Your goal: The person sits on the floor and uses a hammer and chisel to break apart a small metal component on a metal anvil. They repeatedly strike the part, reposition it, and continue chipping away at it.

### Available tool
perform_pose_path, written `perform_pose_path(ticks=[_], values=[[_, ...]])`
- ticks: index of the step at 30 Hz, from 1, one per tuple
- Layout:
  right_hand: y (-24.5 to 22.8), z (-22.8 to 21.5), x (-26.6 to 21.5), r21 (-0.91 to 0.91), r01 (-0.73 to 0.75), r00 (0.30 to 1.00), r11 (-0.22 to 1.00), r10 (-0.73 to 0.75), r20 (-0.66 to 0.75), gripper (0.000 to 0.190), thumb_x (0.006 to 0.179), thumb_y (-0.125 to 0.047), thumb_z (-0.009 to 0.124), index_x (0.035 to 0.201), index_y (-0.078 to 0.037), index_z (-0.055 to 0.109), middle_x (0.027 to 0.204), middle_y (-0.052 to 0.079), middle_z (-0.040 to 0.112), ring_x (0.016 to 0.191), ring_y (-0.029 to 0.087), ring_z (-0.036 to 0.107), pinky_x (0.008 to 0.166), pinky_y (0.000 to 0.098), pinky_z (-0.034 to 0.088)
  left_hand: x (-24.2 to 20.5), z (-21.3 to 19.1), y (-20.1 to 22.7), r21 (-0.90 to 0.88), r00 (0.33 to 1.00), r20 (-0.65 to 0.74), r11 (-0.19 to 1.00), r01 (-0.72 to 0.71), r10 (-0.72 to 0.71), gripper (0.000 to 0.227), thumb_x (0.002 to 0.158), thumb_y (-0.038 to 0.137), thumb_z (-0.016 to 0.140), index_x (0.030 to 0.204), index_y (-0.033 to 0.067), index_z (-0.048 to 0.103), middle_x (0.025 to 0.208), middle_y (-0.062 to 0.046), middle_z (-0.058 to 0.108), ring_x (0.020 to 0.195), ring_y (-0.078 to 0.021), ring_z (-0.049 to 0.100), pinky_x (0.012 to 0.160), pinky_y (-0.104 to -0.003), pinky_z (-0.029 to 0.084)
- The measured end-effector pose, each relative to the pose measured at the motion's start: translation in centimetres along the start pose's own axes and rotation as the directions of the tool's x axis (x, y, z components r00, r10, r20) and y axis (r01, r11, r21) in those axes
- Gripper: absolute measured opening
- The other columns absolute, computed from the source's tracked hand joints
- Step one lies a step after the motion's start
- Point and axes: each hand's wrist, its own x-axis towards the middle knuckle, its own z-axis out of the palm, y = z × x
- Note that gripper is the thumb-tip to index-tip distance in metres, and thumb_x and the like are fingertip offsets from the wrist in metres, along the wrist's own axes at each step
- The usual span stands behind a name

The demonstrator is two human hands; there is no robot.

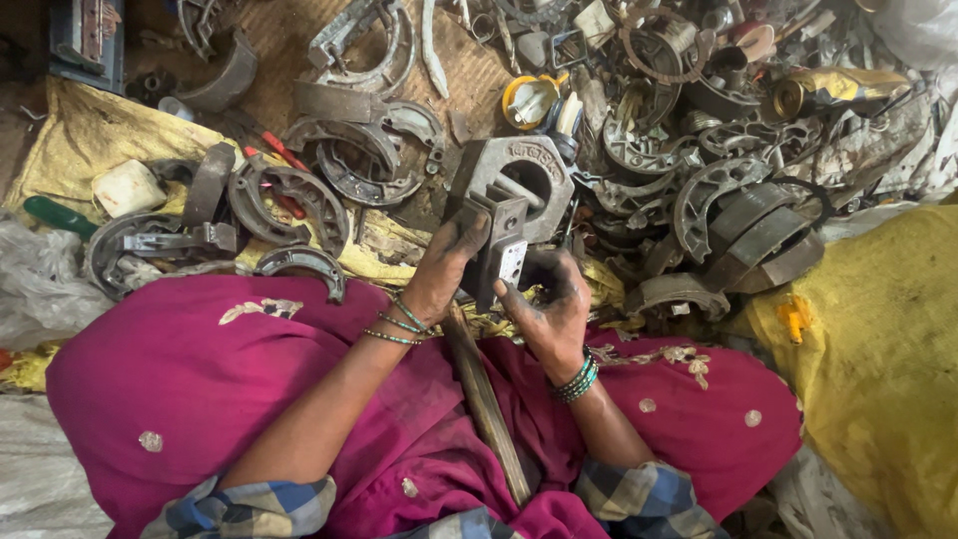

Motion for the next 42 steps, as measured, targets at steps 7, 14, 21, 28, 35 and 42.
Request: perform_pose_path(ticks=[7, 14, 21, 28, 35, 42], values=[[0.3, 0.0, 0.1, 0.101, -0.083, 0.995, 0.991, 0.078, 0.057, 0.033, 0.085, -0.007, 0.084, 0.112, 0.002, 0.066, 0.098, 0.004, 0.067, 0.090, 0.011, 0.065, 0.081, 0.0260, 0.055, 0.4, -0.4, -0.6, 0.022, 0.999, -0.048, 1.000, -0.022, 0.023, 0.052, 0.099, 0.046, 0.064, 0.126, 0.0020, 0.065, 0.113, -0.003, 0.069, 0.102, -0.0115, 0.062, 0.091, -0.030, 0.050], [1.4, 0.0, 0.0, 0.136, -0.176, 0.980, 0.975, 0.160, 0.121, 0.031, 0.091, -0.010, 0.080, 0.116, 0.004, 0.069, 0.105, 0.006, 0.073, 0.096, 0.011, 0.067, 0.089, 0.0261, 0.055, 0.6, -0.6, -0.7, 0.210, 0.985, -0.166, 0.978, -0.012, 0.048, 0.050, 0.097, 0.048, 0.067, 0.113, 0.0000, 0.071, 0.099, -0.004, 0.071, 0.089, -0.0111, 0.062, 0.081, -0.030, 0.051], [2.4, 0.2, -0.1, 0.259, -0.365, 0.929, 0.894, 0.333, 0.162, 0.031, 0.094, -0.013, 0.076, 0.120, 0.003, 0.070, 0.106, 0.005, 0.074, 0.095, 0.010, 0.067, 0.087, 0.0256, 0.056, 0.4, 0.0, 0.2, 0.131, 0.975, -0.223, 0.991, 0.013, 0.017, 0.047, 0.094, 0.045, 0.069, 0.114, 0.0020, 0.071, 0.099, -0.002, 0.072, 0.087, -0.0105, 0.063, 0.079, -0.029, 0.053], [2.9, 0.5, -0.3, 0.288, -0.330, 0.941, 0.899, 0.289, 0.175, 0.042, 0.088, -0.007, 0.082, 0.124, 0.004, 0.063, 0.111, 0.006, 0.071, 0.100, 0.012, 0.067, 0.090, 0.0268, 0.056, 0.5, -0.4, -0.4, 0.145, 0.974, -0.225, 0.988, 0.048, -0.015, 0.050, 0.094, 0.047, 0.070, 0.114, 0.0018, 0.071, 0.096, -0.002, 0.070, 0.084, -0.0109, 0.060, 0.074, -0.029, 0.052], [0.9, -0.2, 0.2, 0.132, -0.222, 0.964, 0.966, 0.197, 0.178, 0.040, 0.086, -0.007, 0.082, 0.122, 0.001, 0.067, 0.110, 0.005, 0.074, 0.099, 0.012, 0.071, 0.088, 0.0277, 0.059, 1.1, -1.5, -1.1, 0.043, 0.977, -0.145, 0.985, 0.166, -0.158, 0.064, 0.091, 0.061, 0.066, 0.114, 0.0011, 0.070, 0.096, -0.005, 0.072, 0.080, -0.0137, 0.069, 0.071, -0.028, 0.056], [1.8, -4.9, 1.1, -0.439, -0.031, 0.983, 0.898, 0.107, 0.150, 0.022, 0.092, -0.016, 0.073, 0.110, -0.002, 0.075, 0.100, 0.014, 0.077, 0.077, 0.023, 0.074, 0.069, 0.0337, 0.060, 0.4, -0.8, 1.0, -0.278, 0.996, 0.025, 0.956, 0.095, -0.091, 0.079, 0.084, 0.073, 0.060, 0.129, 0.0078, 0.059, 0.097, -0.005, 0.067, 0.082, -0.0150, 0.071, 0.069, -0.032, 0.062]])
